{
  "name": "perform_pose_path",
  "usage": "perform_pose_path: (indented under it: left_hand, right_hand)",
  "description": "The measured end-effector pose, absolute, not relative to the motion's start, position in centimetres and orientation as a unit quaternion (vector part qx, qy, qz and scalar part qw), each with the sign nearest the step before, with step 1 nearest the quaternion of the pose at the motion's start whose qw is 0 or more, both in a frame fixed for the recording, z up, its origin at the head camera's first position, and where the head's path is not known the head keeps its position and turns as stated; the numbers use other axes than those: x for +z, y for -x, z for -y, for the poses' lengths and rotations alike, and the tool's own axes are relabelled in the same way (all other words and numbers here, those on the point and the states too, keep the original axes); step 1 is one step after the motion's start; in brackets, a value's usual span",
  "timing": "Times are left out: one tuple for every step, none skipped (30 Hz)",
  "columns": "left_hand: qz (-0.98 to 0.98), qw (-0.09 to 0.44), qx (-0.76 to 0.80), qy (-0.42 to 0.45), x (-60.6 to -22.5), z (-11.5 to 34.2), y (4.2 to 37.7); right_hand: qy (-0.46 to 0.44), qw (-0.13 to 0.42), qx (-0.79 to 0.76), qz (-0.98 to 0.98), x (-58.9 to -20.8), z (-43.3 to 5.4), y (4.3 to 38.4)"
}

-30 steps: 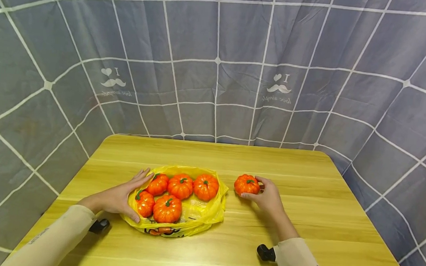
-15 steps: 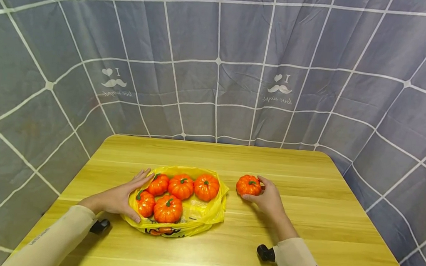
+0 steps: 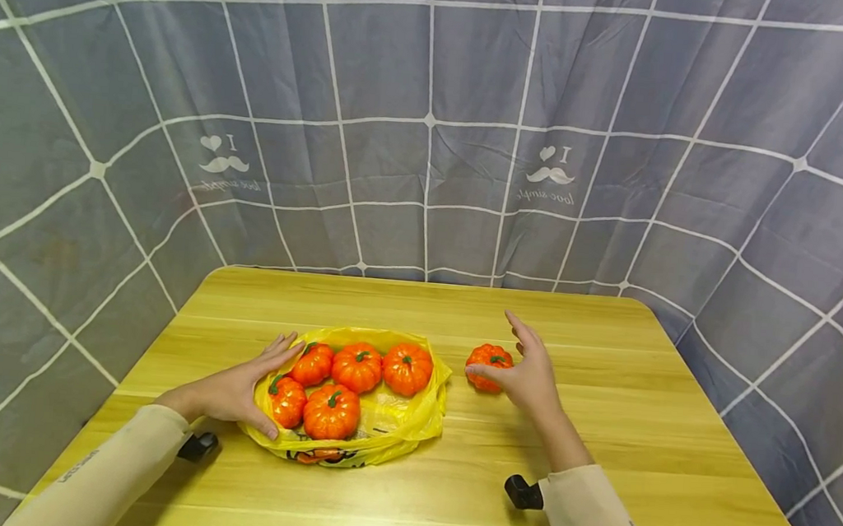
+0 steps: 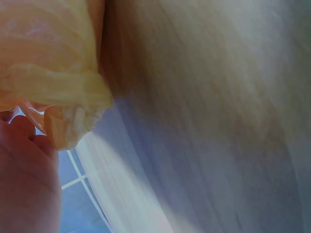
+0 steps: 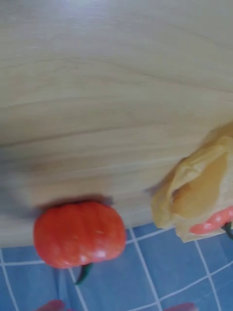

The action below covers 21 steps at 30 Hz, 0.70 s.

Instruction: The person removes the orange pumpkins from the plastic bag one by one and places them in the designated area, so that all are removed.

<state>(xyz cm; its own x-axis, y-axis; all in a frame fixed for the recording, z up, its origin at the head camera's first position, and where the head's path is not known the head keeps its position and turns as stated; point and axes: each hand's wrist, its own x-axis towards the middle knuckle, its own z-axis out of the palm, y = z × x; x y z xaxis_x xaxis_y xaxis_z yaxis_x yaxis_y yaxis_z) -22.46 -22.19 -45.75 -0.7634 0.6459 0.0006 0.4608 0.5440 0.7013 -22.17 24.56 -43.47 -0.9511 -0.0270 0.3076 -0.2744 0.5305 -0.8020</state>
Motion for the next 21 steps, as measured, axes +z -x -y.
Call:
perform_pose_path:
  left_hand:
    - [-0.869, 0.131, 0.356, -0.319, -45.8, 22.2, 22.5]
    - [-0.869, 0.132, 0.355, -0.318, -45.8, 22.2, 22.5]
    - [-0.869, 0.132, 0.355, -0.318, -45.9, 22.2, 22.5]
    - [-0.869, 0.134, 0.355, -0.317, -45.9, 22.2, 22.5]
    - [-0.869, 0.135, 0.356, -0.317, -45.9, 22.3, 22.6]
    - [-0.869, 0.136, 0.355, -0.316, -45.9, 22.3, 22.6]
    - [-0.87, 0.138, 0.355, -0.315, -45.9, 22.3, 22.6]
    - [-0.87, 0.139, 0.354, -0.314, -45.9, 22.4, 22.6]
    - [-0.87, 0.14, 0.354, -0.314, -45.9, 22.4, 22.7]
    - [-0.87, 0.142, 0.354, -0.314, -45.9, 22.4, 22.7]
    - [-0.87, 0.142, 0.353, -0.314, -45.9, 22.4, 22.7]
    - [-0.869, 0.141, 0.354, -0.315, -45.9, 22.4, 22.7]
    - [-0.869, 0.14, 0.355, -0.316, -45.9, 22.3, 22.7]
    - [-0.868, 0.138, 0.356, -0.317, -45.9, 22.3, 22.7]
    - [-0.868, 0.138, 0.357, -0.317, -45.9, 22.3, 22.7]
    - [-0.867, 0.137, 0.359, -0.318, -45.9, 22.3, 22.6]
    - [-0.866, 0.136, 0.359, -0.319, -45.9, 22.3, 22.6]
    - [-0.866, 0.136, 0.36, -0.319, -45.9, 22.3, 22.6]
    - [-0.866, 0.136, 0.361, -0.319, -45.9, 22.3, 22.6]
    - [-0.866, 0.136, 0.361, -0.319, -45.9, 22.3, 22.6]
    - [-0.865, 0.137, 0.363, -0.318, -45.9, 22.3, 22.6]
  right_hand:
    - [-0.093, 0.131, 0.483, 0.861, -43.4, -24.4, 22.1]
    - [-0.097, 0.129, 0.491, 0.856, -43.3, -24.1, 22.1]
    - [-0.102, 0.125, 0.499, 0.852, -42.8, -23.6, 21.8]
    - [-0.108, 0.124, 0.504, 0.848, -42.4, -23.2, 21.5]
    - [-0.111, 0.123, 0.51, 0.844, -42.3, -22.9, 21.5]
    - [-0.116, 0.122, 0.515, 0.841, -42.4, -22.7, 21.5]
    - [-0.121, 0.12, 0.52, 0.837, -42.4, -22.4, 21.5]
    - [-0.126, 0.116, 0.524, 0.835, -42.3, -22.1, 21.5]
    - [-0.13, 0.114, 0.524, 0.834, -42.4, -21.9, 21.5]
    - [-0.135, 0.112, 0.526, 0.832, -42.9, -21.8, 21.8]
    - [-0.138, 0.107, 0.528, 0.831, -43.4, -21.7, 22.1]
    - [-0.144, 0.102, 0.528, 0.831, -43.4, -21.5, 22.0]
    - [-0.148, 0.096, 0.528, 0.831, -43.5, -21.2, 22.1]
    - [-0.153, 0.089, 0.527, 0.831, -43.6, -21.0, 22.1]
    - [-0.159, 0.083, 0.526, 0.831, -43.7, -20.7, 22.1]
    - [-0.164, 0.075, 0.526, 0.831, -43.8, -20.4, 22.1]
    - [-0.169, 0.066, 0.525, 0.831, -43.9, -20.1, 22.2]
    - [-0.173, 0.058, 0.522, 0.833, -44.0, -19.8, 22.2]
    - [-0.176, 0.049, 0.519, 0.835, -44.1, -19.5, 22.2]
    - [-0.181, 0.041, 0.516, 0.836, -44.3, -19.1, 22.2]
    - [-0.184, 0.034, 0.513, 0.837, -44.4, -18.8, 22.3]
